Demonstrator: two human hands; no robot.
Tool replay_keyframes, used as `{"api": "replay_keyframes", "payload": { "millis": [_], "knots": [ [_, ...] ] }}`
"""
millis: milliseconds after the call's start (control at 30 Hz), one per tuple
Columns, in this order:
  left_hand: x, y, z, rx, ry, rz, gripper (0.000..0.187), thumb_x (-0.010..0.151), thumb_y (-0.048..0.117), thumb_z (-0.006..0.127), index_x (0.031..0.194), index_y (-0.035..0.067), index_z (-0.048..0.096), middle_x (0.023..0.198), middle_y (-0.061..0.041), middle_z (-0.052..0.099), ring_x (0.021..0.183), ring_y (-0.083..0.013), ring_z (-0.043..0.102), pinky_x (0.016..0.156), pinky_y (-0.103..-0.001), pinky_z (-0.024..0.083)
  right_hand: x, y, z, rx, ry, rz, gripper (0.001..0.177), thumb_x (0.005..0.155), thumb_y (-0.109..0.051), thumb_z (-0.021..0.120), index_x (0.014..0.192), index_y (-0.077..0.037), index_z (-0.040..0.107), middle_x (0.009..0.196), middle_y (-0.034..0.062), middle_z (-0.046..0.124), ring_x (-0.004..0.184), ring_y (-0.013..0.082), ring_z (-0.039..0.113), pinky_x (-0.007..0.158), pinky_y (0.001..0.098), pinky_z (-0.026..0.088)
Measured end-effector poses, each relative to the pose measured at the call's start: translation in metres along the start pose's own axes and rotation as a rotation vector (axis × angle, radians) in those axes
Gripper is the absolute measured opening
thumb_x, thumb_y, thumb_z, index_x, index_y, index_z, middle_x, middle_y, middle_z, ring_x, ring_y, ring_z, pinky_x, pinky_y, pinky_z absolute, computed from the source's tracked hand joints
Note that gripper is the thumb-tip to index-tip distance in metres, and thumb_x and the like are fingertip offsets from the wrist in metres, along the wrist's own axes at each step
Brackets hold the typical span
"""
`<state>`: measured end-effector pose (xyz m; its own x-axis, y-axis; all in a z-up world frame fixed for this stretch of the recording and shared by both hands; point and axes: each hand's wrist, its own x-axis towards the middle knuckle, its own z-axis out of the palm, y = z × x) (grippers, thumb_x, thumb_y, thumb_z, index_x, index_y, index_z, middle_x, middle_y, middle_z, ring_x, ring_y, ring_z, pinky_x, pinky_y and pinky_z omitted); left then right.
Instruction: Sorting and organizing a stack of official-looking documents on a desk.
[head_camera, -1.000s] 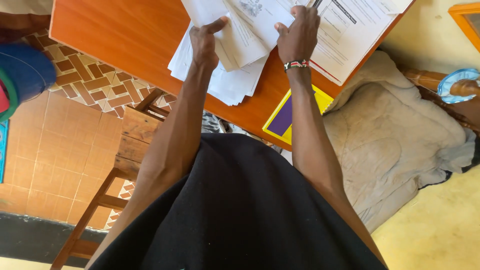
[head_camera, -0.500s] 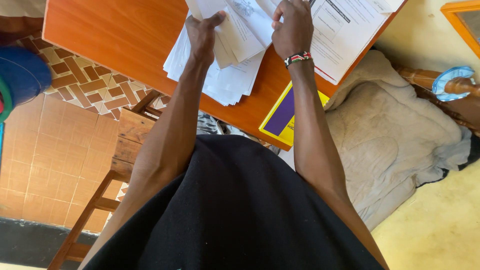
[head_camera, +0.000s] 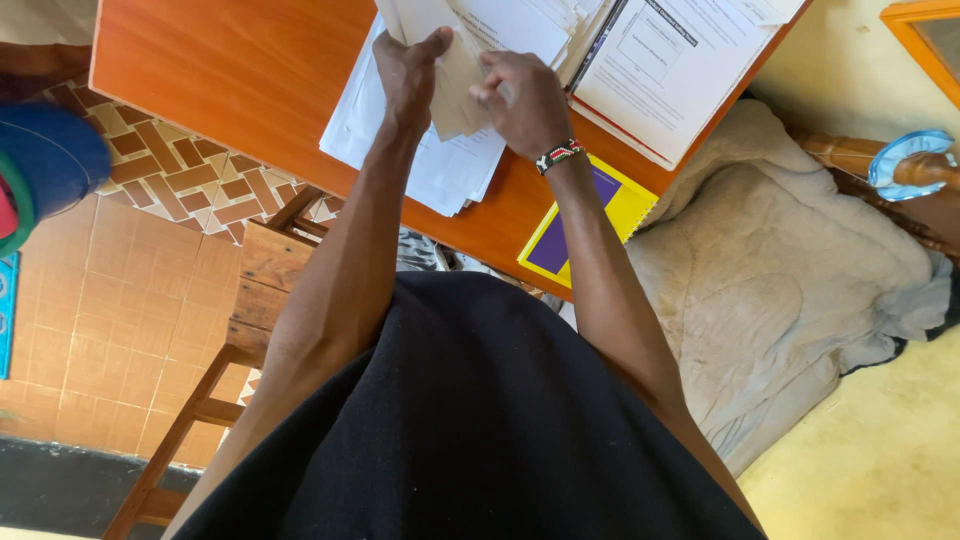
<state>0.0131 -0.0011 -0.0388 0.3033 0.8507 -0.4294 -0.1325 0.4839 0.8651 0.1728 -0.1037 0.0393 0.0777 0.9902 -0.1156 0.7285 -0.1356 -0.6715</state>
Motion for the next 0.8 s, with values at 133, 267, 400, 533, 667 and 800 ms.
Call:
{"api": "replay_keyframes", "payload": {
  "millis": [133,267,400,533,667,800],
  "knots": [
    [-0.01,0.012,-0.006,-0.124,-0.004,-0.058,0.056,0.076,0.018,0.076,0.117,-0.017,0.061,0.104,-0.027,0.073,0.093,-0.0384,0.076,0.087,-0.048,0.064,0.011,0.004,-0.015,-0.191,0.184,0.315,0.02,0.093,-0.005,0.08,0.108,-0.004,0.067,0.115,0.0118,0.072,0.117,0.0302,0.064,0.099,0.0461,0.052],
    [-0.01,0.005,-0.012,-0.081,0.033,-0.165,0.065,0.068,0.026,0.075,0.118,-0.013,0.06,0.102,-0.028,0.071,0.095,-0.0407,0.075,0.088,-0.05,0.063,0.019,0.034,-0.015,-0.474,0.404,0.148,0.046,0.066,-0.004,0.088,0.104,0.0,0.063,0.101,0.0177,0.063,0.098,0.0353,0.063,0.077,0.0428,0.055],
    [-0.01,0.002,-0.013,-0.021,0.05,-0.19,0.072,0.064,0.032,0.075,0.116,-0.015,0.063,0.1,-0.029,0.072,0.092,-0.0419,0.075,0.087,-0.053,0.062,0.023,0.037,-0.023,-0.349,0.269,0.383,0.031,0.081,-0.005,0.086,0.103,-0.006,0.064,0.1,0.01,0.066,0.089,0.0249,0.069,0.073,0.0403,0.057],
    [-0.01,0.005,-0.012,-0.023,0.026,-0.19,0.069,0.065,0.032,0.074,0.113,-0.016,0.064,0.096,-0.029,0.07,0.089,-0.0423,0.075,0.082,-0.056,0.065,0.023,0.03,-0.028,-0.23,0.19,0.363,0.024,0.087,-0.007,0.085,0.103,-0.008,0.068,0.094,0.0051,0.074,0.086,0.0195,0.075,0.077,0.0383,0.058],
    [-0.009,0.004,-0.014,-0.055,0.019,-0.204,0.068,0.066,0.03,0.074,0.115,-0.016,0.063,0.097,-0.028,0.071,0.091,-0.0415,0.074,0.084,-0.057,0.064,0.02,0.03,-0.031,-0.246,0.298,0.317,0.019,0.086,0.003,0.078,0.1,-0.004,0.068,0.092,0.009,0.074,0.085,0.0204,0.075,0.071,0.0364,0.058],
    [-0.005,-0.003,-0.013,-0.046,0.027,-0.177,0.072,0.064,0.03,0.073,0.123,-0.01,0.059,0.101,-0.025,0.071,0.094,-0.0369,0.074,0.083,-0.054,0.062,0.016,0.019,-0.032,-0.218,0.263,0.282,0.016,0.087,0.003,0.076,0.1,-0.003,0.068,0.095,0.0084,0.073,0.087,0.0191,0.075,0.075,0.0349,0.059]
  ]
}}
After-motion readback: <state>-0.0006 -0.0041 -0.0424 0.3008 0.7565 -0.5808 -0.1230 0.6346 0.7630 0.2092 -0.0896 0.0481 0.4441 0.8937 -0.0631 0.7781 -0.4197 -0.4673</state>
